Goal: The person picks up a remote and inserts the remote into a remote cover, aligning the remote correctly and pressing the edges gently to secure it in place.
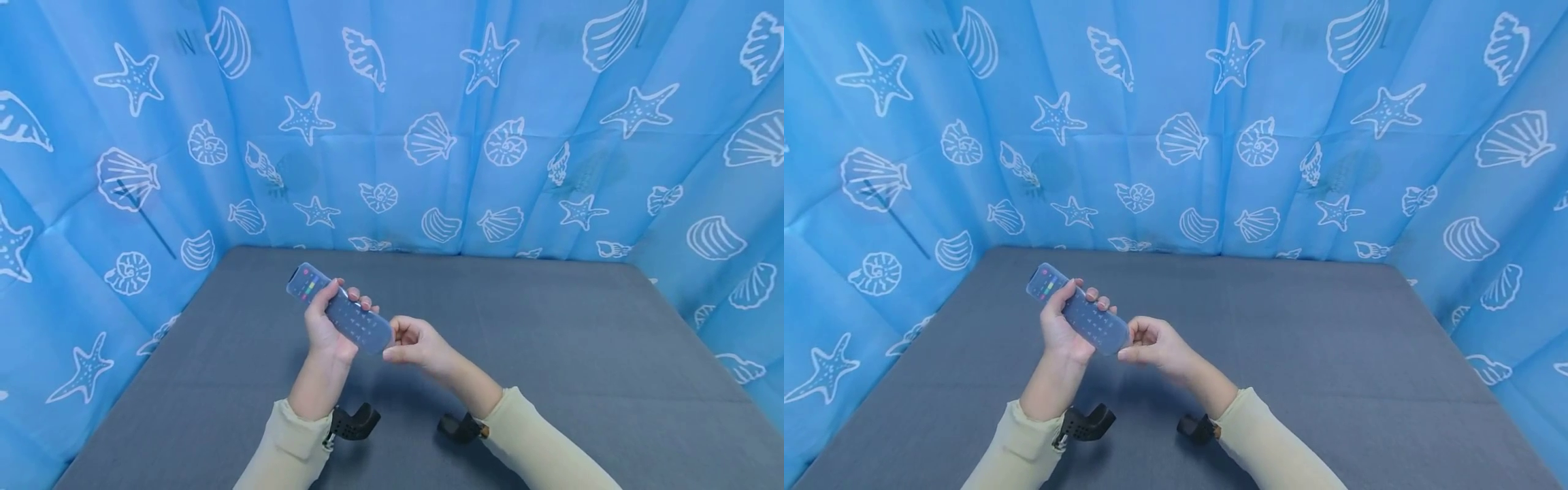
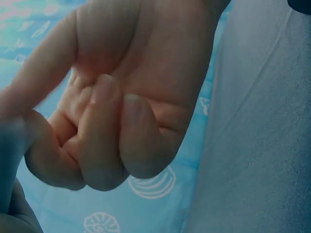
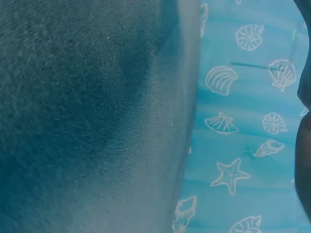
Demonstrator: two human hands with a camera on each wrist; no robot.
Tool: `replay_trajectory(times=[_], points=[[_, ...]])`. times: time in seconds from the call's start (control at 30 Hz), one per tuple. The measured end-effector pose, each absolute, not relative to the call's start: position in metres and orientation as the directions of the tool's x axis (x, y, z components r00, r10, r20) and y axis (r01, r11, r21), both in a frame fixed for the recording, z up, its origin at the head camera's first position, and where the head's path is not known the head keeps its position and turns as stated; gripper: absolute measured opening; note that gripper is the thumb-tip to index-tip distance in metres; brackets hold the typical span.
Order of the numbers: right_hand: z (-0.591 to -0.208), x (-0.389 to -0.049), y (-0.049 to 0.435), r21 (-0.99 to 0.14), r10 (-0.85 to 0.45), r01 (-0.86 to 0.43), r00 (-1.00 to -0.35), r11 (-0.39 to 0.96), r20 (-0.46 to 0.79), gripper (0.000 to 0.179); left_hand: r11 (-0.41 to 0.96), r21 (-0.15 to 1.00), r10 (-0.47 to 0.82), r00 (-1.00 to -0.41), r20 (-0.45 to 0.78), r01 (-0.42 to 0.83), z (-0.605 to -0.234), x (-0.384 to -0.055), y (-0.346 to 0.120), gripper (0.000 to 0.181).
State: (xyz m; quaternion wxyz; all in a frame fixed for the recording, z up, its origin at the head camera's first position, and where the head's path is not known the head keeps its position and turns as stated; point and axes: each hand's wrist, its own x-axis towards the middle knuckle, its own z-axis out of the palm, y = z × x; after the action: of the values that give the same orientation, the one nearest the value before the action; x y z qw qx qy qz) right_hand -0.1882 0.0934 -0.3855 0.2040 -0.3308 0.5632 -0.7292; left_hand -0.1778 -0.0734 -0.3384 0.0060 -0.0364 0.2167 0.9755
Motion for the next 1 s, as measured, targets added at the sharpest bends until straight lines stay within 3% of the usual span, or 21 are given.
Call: replay_trajectory(times=[0.1, 0.23, 0.4, 0.57, 0.77, 1.0], points=[[-0.388, -0.188, 0.093, -0.944, -0.688, -0.014, -0.681, -0.33, 0.25, 0.013, -0.913, 0.406, 0.01, -0.996, -0.091, -0.046, -0.34, -0.178, -0.075, 0.012], [-0.388, -0.185, 0.093, -0.931, -0.686, 0.024, -0.683, -0.363, 0.25, 0.011, -0.92, 0.39, 0.008, -0.994, -0.107, -0.049, -0.341, -0.179, -0.077, 0.012], [-0.382, -0.182, 0.089, -0.944, -0.597, 0.069, -0.789, -0.321, 0.145, 0.017, -0.928, 0.371, -0.023, -0.993, -0.115, -0.022, -0.344, -0.182, -0.076, 0.012], [-0.379, -0.183, 0.082, -0.949, -0.487, 0.142, -0.873, -0.28, 0.013, 0.023, -0.897, 0.441, -0.069, -0.996, -0.058, 0.036, -0.351, -0.182, -0.072, 0.016], [-0.379, -0.182, 0.073, -0.947, -0.438, 0.186, -0.897, -0.261, -0.056, 0.023, -0.861, 0.499, -0.099, -0.995, 0.034, 0.103, -0.357, -0.182, -0.07, 0.021], [-0.378, -0.183, 0.067, -0.935, -0.42, 0.232, -0.901, -0.268, -0.103, 0.023, -0.869, 0.486, -0.093, -0.995, 0.022, 0.092, -0.36, -0.183, -0.071, 0.022]])
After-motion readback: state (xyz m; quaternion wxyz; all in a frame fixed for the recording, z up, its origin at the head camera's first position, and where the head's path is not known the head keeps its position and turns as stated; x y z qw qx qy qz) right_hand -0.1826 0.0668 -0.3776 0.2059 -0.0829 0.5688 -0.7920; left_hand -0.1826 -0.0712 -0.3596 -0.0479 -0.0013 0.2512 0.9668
